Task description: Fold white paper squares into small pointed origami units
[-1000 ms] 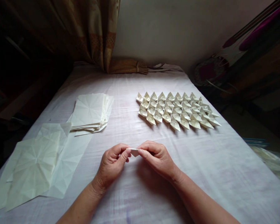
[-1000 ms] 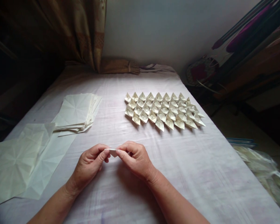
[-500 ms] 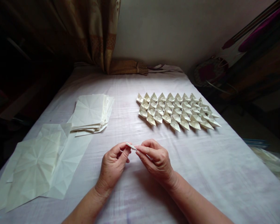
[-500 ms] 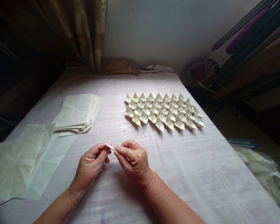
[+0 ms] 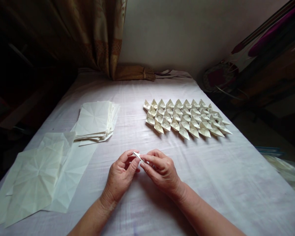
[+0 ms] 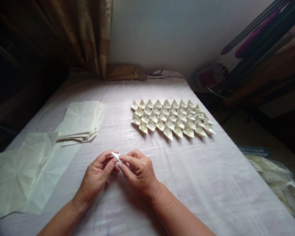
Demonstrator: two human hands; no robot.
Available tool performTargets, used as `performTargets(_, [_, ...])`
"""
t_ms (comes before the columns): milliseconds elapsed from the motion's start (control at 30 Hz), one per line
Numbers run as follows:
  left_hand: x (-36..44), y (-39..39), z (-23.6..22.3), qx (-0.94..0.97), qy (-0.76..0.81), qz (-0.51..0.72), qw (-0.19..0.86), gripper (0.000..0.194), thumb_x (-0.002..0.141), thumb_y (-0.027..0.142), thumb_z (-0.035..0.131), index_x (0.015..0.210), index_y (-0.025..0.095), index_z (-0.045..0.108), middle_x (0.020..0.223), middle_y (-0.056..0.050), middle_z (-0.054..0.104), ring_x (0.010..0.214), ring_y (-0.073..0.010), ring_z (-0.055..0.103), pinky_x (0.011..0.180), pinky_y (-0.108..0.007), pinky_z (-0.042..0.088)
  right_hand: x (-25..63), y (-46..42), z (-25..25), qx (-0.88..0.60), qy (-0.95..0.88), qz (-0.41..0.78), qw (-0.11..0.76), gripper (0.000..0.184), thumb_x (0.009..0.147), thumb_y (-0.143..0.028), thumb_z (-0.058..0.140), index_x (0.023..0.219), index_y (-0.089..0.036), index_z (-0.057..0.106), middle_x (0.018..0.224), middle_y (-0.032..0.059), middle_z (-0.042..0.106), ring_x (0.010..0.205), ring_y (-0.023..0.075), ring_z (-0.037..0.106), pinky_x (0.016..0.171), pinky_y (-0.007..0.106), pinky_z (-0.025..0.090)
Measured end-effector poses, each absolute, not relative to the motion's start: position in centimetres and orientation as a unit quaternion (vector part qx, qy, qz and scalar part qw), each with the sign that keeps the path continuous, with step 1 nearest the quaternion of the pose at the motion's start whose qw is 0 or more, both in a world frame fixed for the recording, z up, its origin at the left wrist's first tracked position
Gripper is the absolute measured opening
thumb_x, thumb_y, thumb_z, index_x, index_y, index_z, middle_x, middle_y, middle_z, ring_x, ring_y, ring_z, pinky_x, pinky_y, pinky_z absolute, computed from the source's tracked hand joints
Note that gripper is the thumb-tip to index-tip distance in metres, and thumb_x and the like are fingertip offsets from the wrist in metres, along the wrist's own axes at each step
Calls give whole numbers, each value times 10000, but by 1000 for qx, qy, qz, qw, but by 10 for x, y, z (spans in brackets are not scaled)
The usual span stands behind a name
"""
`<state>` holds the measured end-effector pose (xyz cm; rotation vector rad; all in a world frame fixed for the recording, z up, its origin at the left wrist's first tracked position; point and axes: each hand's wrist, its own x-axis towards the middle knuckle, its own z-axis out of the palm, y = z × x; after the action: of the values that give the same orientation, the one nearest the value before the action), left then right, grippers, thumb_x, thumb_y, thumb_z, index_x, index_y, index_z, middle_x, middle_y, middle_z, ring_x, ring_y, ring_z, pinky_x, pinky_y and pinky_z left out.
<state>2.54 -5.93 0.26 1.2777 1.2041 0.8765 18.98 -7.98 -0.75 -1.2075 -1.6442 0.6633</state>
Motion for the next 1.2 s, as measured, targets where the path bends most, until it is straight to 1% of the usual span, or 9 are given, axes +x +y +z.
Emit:
performTargets(133, [25, -59, 3, 550, 500, 371, 556, 389, 833, 471, 637, 1070, 164, 653, 798, -41, 713, 620, -148, 651, 513, -218, 519, 190, -79, -6, -496, -666, 295, 473, 201, 892, -258, 604, 1049, -214, 722, 841, 47, 669, 612, 106, 587, 570, 224, 491])
performTargets(333, [26, -58, 5, 570, 481, 364, 559, 333, 843, 422, 633, 1062, 178, 684, 878, -62, 742, 638, -147, 653, 530, -213, 526, 192, -77, -7, -503, -647, 331, 469, 206, 889, -268, 621, 1064, -223, 722, 854, 43, 705, 646, 115, 611, 596, 228, 496])
performTargets(467, [25, -58, 2, 584, 485, 356, 545, 326, 849, 406, 620, 1059, 166, 691, 878, -62, 744, 628, -145, 650, 599, -240, 553, 194, -76, -7, -502, -645, 335, 468, 213, 900, -247, 585, 1061, -227, 723, 874, 46, 744, 681, 132, 645, 641, 243, 518])
performTargets(600, [23, -60, 0, 627, 502, 335, 494, 308, 856, 359, 591, 1088, 186, 695, 911, -50, 744, 628, -135, 657, 625, -227, 547, 193, -76, -6, -506, -663, 316, 452, 230, 927, -234, 538, 1075, -239, 714, 947, 52, 763, 780, 162, 698, 737, 271, 548])
performTargets(767, [25, -61, 3, 685, 516, 316, 406, 326, 846, 293, 543, 1124, 206, 690, 924, -37, 762, 625, -133, 673, 641, -222, 547, 193, -77, -8, -516, -695, 248, 434, 251, 943, -223, 504, 1115, -216, 686, 941, 68, 766, 771, 173, 720, 719, 256, 553])
performTargets(900, [24, -61, -1, 706, 507, 338, 362, 329, 860, 254, 512, 1125, 207, 703, 1036, -52, 760, 847, -177, 720, 819, -263, 558, 193, -79, -11, -524, -722, 158, 423, 289, 921, -176, 478, 1150, -198, 653, 890, 72, 765, 715, 176, 716, 667, 247, 543])
performTargets(1000, [23, -62, -6, 708, 497, 350, 361, 332, 872, 227, 501, 1137, 215, 701, 1094, -53, 747, 989, -191, 702, 900, -277, 538, 193, -79, -9, -528, -717, 158, 426, 263, 916, -159, 469, 1095, -215, 653, 830, 45, 750, 652, 149, 690, 627, 220, 520])
performTargets(1067, [23, -62, -8, 695, 507, 353, 368, 328, 873, 229, 510, 1148, 214, 687, 1088, -53, 746, 969, -186, 706, 879, -272, 543, 192, -79, -7, -522, -709, 175, 441, 235, 919, -152, 467, 1044, -218, 655, 805, 32, 739, 634, 136, 673, 616, 207, 511])
performTargets(1200, [23, -63, -8, 664, 527, 357, 394, 270, 864, 242, 528, 1103, 213, 652, 971, -29, 747, 689, -134, 698, 671, -221, 546, 191, -79, -8, -518, -685, 199, 472, 211, 902, -139, 478, 988, -215, 655, 793, 23, 731, 595, 118, 647, 594, 200, 504])
